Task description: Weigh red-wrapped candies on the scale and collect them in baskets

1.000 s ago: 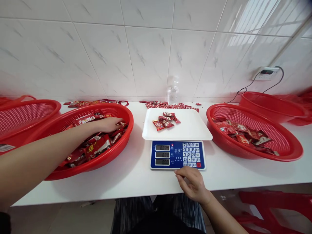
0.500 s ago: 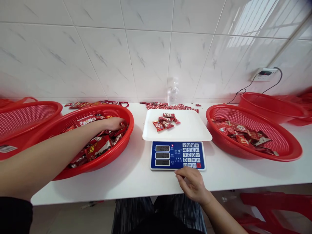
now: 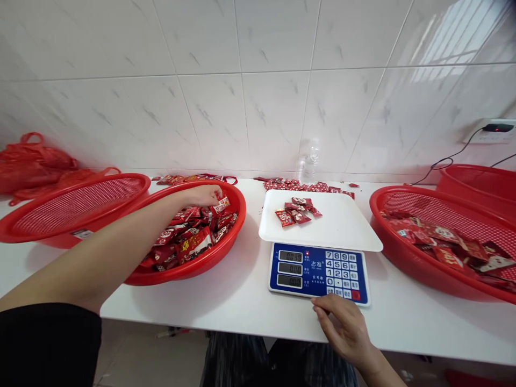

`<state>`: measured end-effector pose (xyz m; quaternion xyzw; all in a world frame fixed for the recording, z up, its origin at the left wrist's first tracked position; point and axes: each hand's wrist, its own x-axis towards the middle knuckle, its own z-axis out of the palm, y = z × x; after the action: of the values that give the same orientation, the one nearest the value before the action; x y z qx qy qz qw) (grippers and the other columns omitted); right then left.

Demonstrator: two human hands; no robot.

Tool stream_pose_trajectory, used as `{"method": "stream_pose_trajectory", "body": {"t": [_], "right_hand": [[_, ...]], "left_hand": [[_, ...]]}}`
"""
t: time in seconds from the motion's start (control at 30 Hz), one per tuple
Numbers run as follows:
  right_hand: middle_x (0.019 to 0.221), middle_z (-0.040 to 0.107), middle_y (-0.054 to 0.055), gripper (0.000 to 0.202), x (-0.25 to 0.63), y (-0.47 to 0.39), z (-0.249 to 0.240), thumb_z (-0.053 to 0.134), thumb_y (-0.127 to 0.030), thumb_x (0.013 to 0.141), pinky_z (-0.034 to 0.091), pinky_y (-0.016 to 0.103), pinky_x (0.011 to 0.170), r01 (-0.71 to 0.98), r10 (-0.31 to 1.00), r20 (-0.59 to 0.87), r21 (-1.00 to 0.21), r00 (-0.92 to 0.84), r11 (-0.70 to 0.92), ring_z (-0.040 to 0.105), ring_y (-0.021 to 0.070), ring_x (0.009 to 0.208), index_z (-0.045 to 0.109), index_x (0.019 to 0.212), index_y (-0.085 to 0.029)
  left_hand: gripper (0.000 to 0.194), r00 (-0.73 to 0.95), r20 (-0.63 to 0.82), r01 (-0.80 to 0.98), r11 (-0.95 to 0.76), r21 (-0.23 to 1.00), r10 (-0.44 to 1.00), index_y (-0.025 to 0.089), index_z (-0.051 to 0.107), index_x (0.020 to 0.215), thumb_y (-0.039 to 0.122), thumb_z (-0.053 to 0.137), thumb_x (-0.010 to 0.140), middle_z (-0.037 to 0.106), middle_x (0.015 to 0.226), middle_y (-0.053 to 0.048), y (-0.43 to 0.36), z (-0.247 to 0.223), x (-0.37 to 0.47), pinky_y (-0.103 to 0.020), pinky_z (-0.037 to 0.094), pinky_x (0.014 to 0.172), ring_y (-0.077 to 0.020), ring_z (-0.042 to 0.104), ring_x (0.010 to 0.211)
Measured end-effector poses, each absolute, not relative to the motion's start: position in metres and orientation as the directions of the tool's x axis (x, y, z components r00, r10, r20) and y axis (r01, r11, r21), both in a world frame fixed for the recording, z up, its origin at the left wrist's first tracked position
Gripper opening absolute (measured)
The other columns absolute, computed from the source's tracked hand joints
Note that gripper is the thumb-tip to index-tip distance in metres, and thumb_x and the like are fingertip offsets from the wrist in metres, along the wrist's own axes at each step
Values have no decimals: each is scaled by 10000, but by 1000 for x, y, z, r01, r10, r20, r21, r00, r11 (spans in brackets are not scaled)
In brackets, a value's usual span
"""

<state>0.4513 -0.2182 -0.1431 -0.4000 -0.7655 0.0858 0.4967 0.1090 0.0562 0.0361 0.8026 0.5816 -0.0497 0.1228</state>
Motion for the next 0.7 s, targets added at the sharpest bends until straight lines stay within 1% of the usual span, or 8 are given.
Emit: {"method": "stream_pose_trajectory", "body": {"t": [0.07, 0.1, 0.17, 0.23, 0.33, 0.5, 0.6, 0.7], "right_hand": [[813, 688, 57, 224, 451, -218, -143, 534, -99, 851, 515, 286, 594, 534, 696, 693, -524, -186, 664, 653, 171, 690, 600, 1043, -194], [812, 690, 58, 221, 451, -218, -143, 532, -105, 853, 517, 288, 594, 540, 697, 694, -521, -184, 661, 655, 174, 690, 601, 1043, -196], [813, 693, 60, 219, 451, -218, -143, 529, -111, 857, 521, 292, 597, 550, 697, 693, -516, -183, 657, 659, 177, 692, 600, 1044, -199], [813, 695, 59, 217, 451, -218, -144, 530, -112, 858, 524, 291, 599, 555, 697, 692, -512, -185, 656, 662, 176, 690, 597, 1043, -202], [819, 698, 60, 213, 452, -217, -146, 530, -120, 860, 532, 286, 603, 558, 692, 696, -503, -190, 660, 669, 179, 697, 597, 1042, -206], [829, 698, 51, 212, 451, -216, -148, 538, -120, 858, 536, 279, 613, 560, 694, 695, -505, -187, 657, 673, 176, 713, 592, 1041, -213], [825, 692, 43, 215, 450, -216, -147, 539, -109, 857, 528, 279, 613, 560, 704, 687, -517, -180, 648, 666, 170, 709, 589, 1039, -213], [829, 689, 39, 209, 450, -217, -147, 540, -107, 860, 523, 280, 618, 557, 713, 678, -527, -180, 642, 662, 166, 716, 586, 1033, -215]], "left_hand": [[570, 298, -233, 948, -260, 181, 926, 166, 552, 1207, 248, 486, 647, 671, 869, -62, 58, 42, 100, -262, 462, 561, -212, 633, 692], [585, 288, -250, 952, -249, 177, 924, 165, 557, 1212, 238, 486, 636, 675, 871, -60, 59, 43, 97, -261, 462, 567, -213, 633, 699], [539, 279, -293, 959, -253, 126, 914, 167, 621, 1133, 214, 485, 614, 689, 879, -59, 60, 42, 92, -264, 466, 604, -225, 635, 741], [462, 294, -339, 955, -286, 74, 894, 184, 673, 1024, 191, 492, 599, 703, 930, -60, 62, 37, 91, -271, 471, 679, -243, 634, 831], [422, 323, -374, 943, -329, 50, 869, 193, 672, 1012, 200, 540, 612, 697, 1046, -78, 61, 24, 94, -292, 462, 778, -265, 621, 936], [441, 260, -286, 957, -286, -51, 922, 143, 598, 1124, 282, 572, 706, 660, 1101, -164, 66, 5, 102, -322, 462, 782, -277, 625, 915], [411, 224, -233, 965, -249, -83, 946, 122, 609, 1084, 300, 581, 715, 622, 1135, -203, 76, -2, 101, -333, 461, 790, -295, 612, 941], [356, 206, -201, 971, -226, -82, 958, 135, 639, 1001, 280, 610, 677, 612, 1119, -197, 84, -5, 98, -348, 461, 769, -302, 610, 910]]}}
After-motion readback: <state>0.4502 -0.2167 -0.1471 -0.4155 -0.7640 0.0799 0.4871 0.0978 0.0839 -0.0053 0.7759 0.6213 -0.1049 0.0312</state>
